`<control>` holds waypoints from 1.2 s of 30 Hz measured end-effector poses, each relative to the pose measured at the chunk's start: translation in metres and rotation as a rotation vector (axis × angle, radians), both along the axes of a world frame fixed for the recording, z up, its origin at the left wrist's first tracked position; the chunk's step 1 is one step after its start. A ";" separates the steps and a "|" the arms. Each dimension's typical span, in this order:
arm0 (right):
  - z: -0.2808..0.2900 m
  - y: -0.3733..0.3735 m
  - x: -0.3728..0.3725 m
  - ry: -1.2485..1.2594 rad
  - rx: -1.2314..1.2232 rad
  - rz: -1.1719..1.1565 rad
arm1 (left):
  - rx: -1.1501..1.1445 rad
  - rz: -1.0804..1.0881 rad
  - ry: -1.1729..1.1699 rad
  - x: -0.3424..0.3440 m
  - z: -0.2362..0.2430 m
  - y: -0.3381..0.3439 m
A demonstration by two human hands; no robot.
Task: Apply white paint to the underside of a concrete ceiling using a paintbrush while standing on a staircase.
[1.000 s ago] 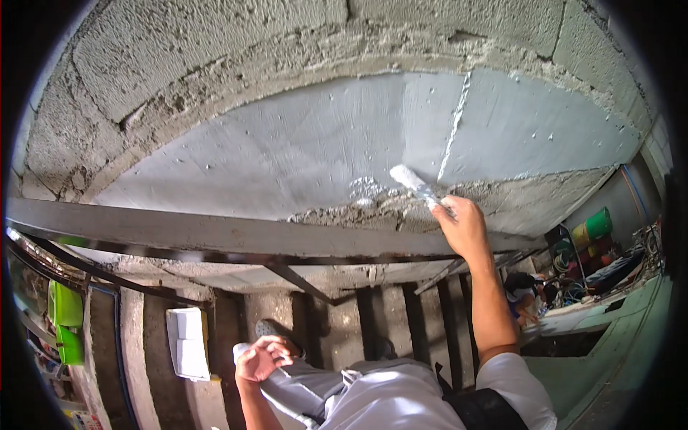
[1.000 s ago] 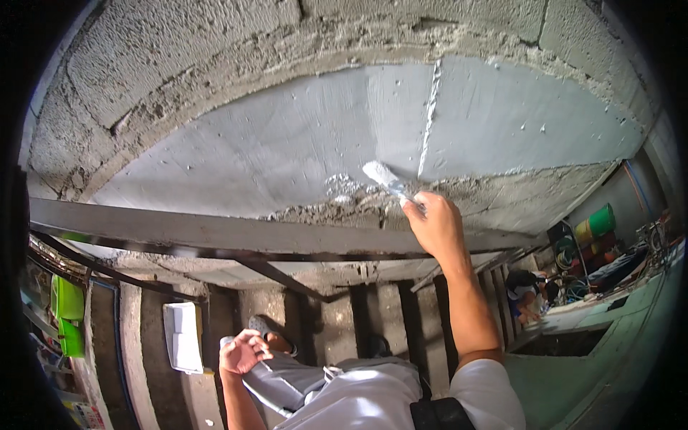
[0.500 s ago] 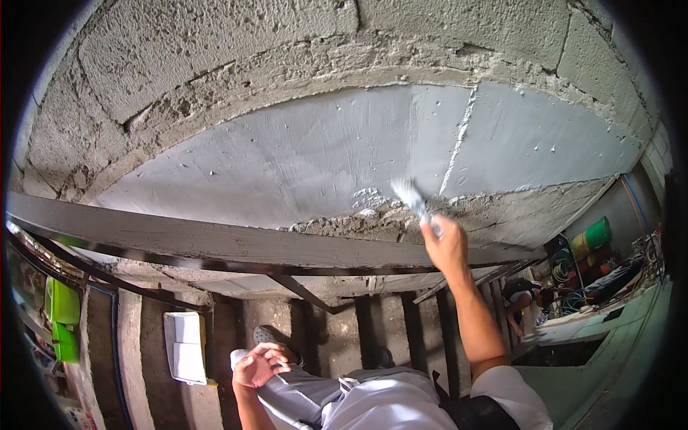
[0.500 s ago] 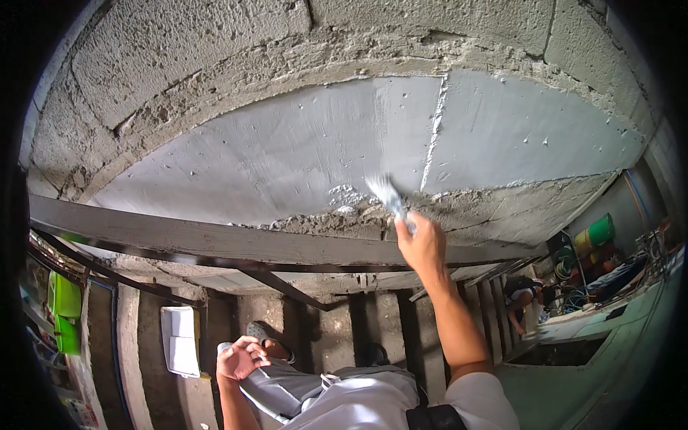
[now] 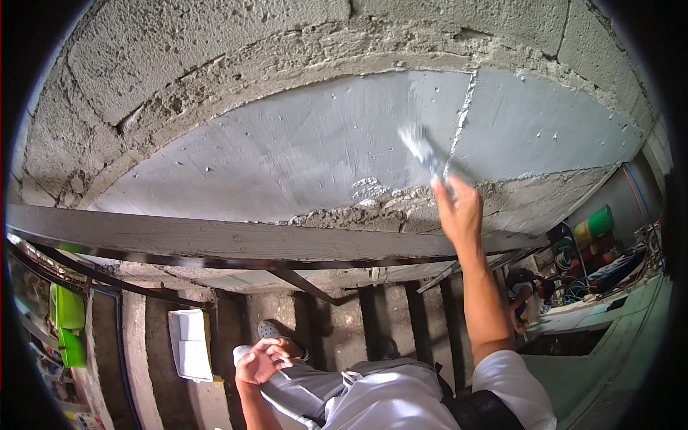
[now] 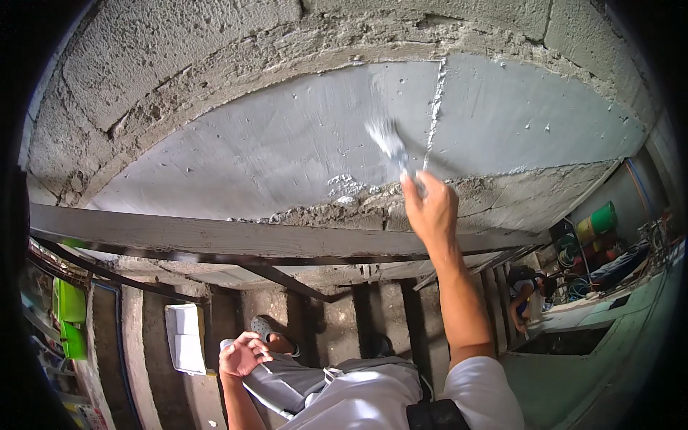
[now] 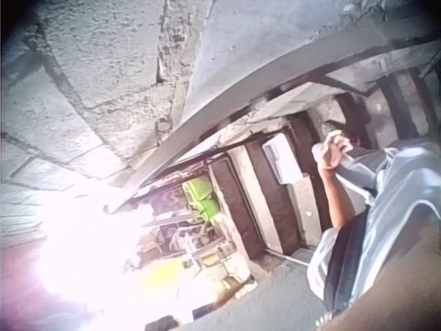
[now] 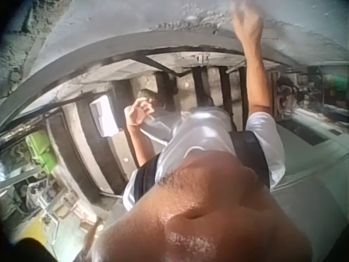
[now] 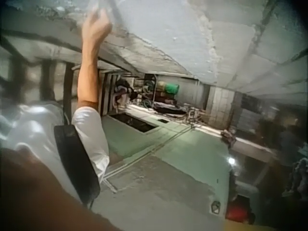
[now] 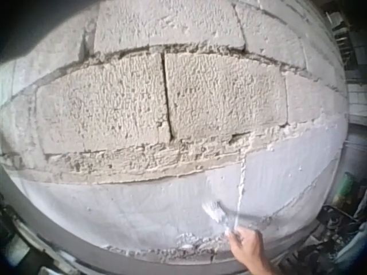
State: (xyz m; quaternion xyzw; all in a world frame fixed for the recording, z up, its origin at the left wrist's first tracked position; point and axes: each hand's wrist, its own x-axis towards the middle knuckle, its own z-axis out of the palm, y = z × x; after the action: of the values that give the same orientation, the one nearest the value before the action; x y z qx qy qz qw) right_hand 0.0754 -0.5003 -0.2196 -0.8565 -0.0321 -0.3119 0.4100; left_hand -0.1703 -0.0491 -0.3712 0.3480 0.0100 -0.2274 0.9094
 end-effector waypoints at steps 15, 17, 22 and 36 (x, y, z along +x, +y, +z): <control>0.028 0.000 0.003 -0.066 0.051 0.031 | -0.025 0.002 0.019 0.000 0.003 0.000; -0.009 -0.002 -0.001 -0.011 -0.049 -0.019 | -0.007 -0.002 -0.003 0.000 0.004 0.001; -0.048 -0.024 -0.025 0.258 -0.216 -0.045 | -0.012 -0.001 -0.015 -0.004 0.005 0.004; -0.038 -0.015 -0.016 0.183 -0.098 -0.061 | -0.029 0.018 -0.017 -0.011 0.006 0.000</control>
State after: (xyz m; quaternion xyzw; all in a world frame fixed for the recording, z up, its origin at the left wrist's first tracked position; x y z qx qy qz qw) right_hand 0.0599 -0.5155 -0.2572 -0.9009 0.0164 -0.2426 0.3594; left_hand -0.1818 -0.0495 -0.3656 0.3368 0.0022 -0.2163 0.9164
